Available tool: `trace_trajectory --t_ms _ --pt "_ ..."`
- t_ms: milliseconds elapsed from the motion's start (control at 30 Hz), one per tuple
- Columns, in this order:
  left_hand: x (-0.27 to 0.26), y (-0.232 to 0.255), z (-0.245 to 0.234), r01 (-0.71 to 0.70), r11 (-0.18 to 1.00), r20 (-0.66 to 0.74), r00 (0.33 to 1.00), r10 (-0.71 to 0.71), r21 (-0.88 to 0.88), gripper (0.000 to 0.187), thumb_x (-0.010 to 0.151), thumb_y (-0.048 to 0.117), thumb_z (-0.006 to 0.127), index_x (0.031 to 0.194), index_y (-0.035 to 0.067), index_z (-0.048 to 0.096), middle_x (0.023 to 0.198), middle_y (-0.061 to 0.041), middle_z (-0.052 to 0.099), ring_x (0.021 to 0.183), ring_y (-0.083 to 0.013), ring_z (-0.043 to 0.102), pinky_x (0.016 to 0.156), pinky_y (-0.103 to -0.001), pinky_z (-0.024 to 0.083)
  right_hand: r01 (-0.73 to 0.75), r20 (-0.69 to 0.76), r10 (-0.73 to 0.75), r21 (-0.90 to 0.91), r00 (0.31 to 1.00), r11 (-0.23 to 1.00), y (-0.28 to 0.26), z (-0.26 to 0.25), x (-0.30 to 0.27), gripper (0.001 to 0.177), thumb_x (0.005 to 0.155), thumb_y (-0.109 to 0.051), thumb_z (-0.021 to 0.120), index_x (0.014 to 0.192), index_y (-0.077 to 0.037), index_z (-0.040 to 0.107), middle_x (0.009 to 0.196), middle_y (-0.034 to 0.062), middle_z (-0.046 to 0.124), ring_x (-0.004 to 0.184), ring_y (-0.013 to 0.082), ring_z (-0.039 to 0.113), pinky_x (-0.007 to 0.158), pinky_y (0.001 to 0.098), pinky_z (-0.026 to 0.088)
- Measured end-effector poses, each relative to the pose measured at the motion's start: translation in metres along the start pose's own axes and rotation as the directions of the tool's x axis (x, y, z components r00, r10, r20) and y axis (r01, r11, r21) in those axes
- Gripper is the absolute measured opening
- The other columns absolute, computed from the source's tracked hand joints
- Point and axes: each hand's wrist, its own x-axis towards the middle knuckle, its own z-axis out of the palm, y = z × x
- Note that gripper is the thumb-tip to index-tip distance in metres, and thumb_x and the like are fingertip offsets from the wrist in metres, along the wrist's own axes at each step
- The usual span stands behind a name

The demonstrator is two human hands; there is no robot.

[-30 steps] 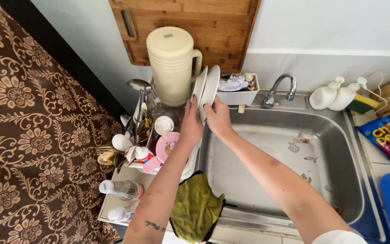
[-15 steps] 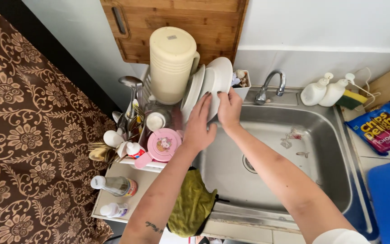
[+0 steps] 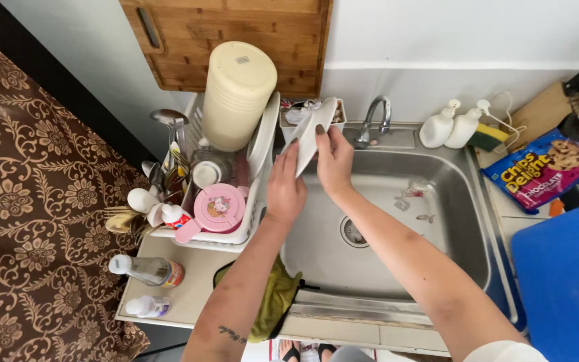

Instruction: Arranging placemats and placing plates on a dining table.

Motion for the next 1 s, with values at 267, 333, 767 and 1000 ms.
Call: trace_trajectory --t_ms 267,333,767,1000 --pt "0.0 0.044 0.005 0.46 0.805 -0.082 0.848 -0.523 -0.374 0.035 0.103 0.014 0.057 0.136 0.002 0.057 0.115 -0.024 0.073 0.102 -0.032 0.073 0.088 -0.038 0.057 0.336 0.05 -0.374 -0.56 0.926 0.757 0.008 -0.047 -0.011 0.032 0.104 -0.019 0.06 0.132 -0.004 0.063 0.125 0.0146 0.068 0.114 0.0255 0.06 0.098 0.0399 0.049" --pt "-0.003 0.046 0.011 0.473 0.772 -0.133 0.811 -0.57 -0.424 0.034 0.102 0.015 0.058 0.132 -0.001 0.057 0.112 -0.024 0.074 0.099 -0.0307 0.073 0.088 -0.038 0.055 0.379 0.068 -0.473 -0.701 0.879 0.604 0.015 -0.065 -0.011 0.031 0.104 -0.016 0.062 0.132 -0.005 0.062 0.132 0.0193 0.064 0.127 0.0321 0.056 0.11 0.0458 0.044" --pt "-0.03 0.043 0.022 0.676 0.506 -0.014 0.592 -0.806 -0.536 0.048 0.103 0.04 0.052 0.123 -0.003 0.061 0.111 -0.018 0.07 0.1 -0.026 0.067 0.09 -0.038 0.052 0.008 -0.09 -0.067 -0.538 0.994 0.843 0.022 -0.152 -0.029 0.043 0.107 -0.023 0.053 0.146 -0.006 0.052 0.141 0.0184 0.063 0.129 0.0245 0.059 0.107 0.0343 0.043" --pt "-0.07 0.02 0.005 0.734 0.407 0.122 0.549 -0.827 -0.544 0.063 0.103 0.049 0.05 0.129 -0.007 0.061 0.124 -0.021 0.069 0.11 -0.0273 0.064 0.097 -0.037 0.05 -0.087 -0.039 0.081 -0.192 0.996 0.977 0.049 -0.17 -0.055 0.029 0.109 -0.021 0.056 0.131 -0.003 0.062 0.112 0.006 0.072 0.102 0.0123 0.064 0.089 0.0276 0.05"
